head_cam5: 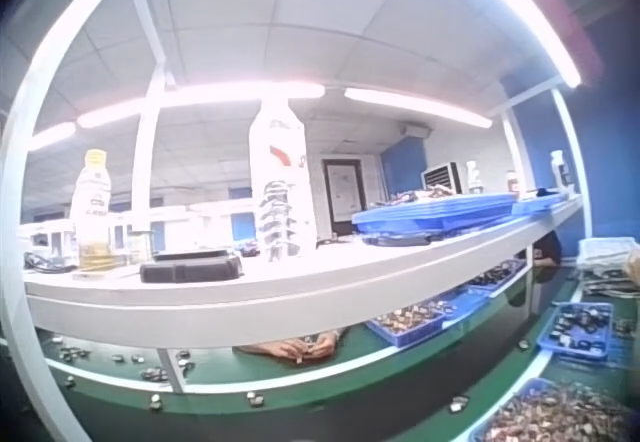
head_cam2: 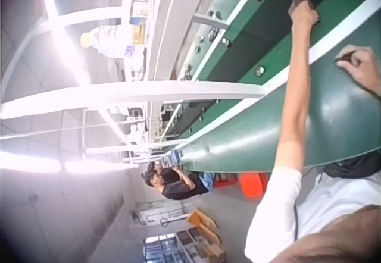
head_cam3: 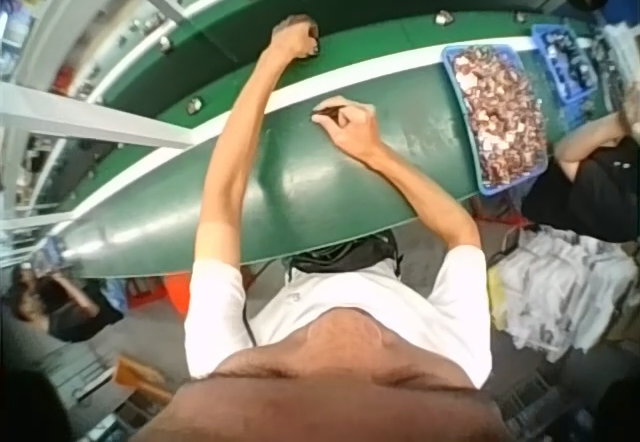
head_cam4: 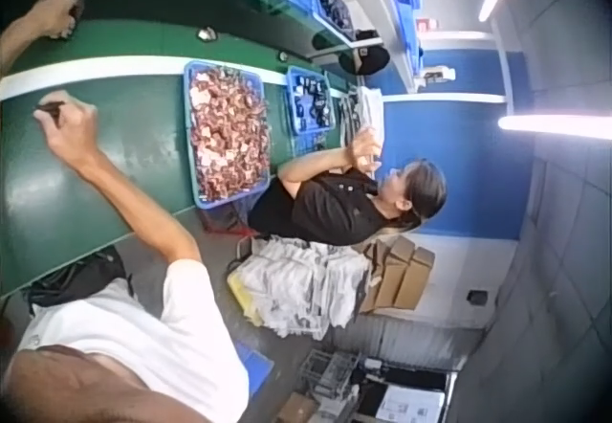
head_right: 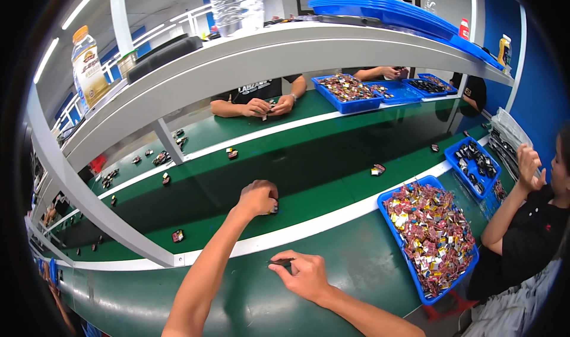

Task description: The recorder is assembling small electronic components on a factory production line.

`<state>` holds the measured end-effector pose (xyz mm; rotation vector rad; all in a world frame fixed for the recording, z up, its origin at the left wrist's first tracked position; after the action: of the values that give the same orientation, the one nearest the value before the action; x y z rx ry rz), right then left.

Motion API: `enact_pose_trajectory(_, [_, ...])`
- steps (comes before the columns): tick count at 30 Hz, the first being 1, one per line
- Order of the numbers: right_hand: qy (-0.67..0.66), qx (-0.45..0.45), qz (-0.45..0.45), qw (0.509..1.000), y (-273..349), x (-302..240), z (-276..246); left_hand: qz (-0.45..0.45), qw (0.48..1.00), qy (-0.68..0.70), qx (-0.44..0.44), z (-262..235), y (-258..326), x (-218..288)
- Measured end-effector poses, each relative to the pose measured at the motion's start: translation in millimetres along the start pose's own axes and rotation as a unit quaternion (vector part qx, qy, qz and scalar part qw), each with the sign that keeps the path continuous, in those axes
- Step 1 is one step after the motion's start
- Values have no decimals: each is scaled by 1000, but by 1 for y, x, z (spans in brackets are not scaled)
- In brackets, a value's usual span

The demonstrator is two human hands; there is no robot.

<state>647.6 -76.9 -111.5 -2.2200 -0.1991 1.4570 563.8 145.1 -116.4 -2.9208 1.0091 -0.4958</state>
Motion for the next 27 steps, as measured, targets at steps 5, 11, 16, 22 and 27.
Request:
enact_pose_trajectory(5, [-2, 12, -5, 1000, -2, 0, -1, -39, 999, 8, -25, 5, 0, -12])
enact_pose_trajectory(11, [-23, 13, -33, 999, -1, -7, 2, -73, 996, 55, -7, -8, 28, -29])
enact_pose_trajectory(16, [-28, 17, -30, 999, -1, -6, 2, -37, 972, 198, 125, -35, 85, -25])
enact_pose_trajectory(22, [-80, 16, 9, 997, 1, 12, 1, -177, 815, 534, 139, -15, 174, -3])
enact_pose_trajectory(27, [-280, -58, 211, 935, -6, 29, 3, -169, 746, 628, 142, 20, 196, 14])
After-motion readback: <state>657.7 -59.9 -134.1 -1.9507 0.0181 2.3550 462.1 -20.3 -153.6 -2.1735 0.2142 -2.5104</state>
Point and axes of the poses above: each hand's wrist, its own y-axis away from the middle knuckle, its own z-axis out of the palm, x = y × z, the point moved 8 cm from there along -y, towards the middle knuckle, and after that the axes turned 7 degrees about z, right-handed, at the moved point
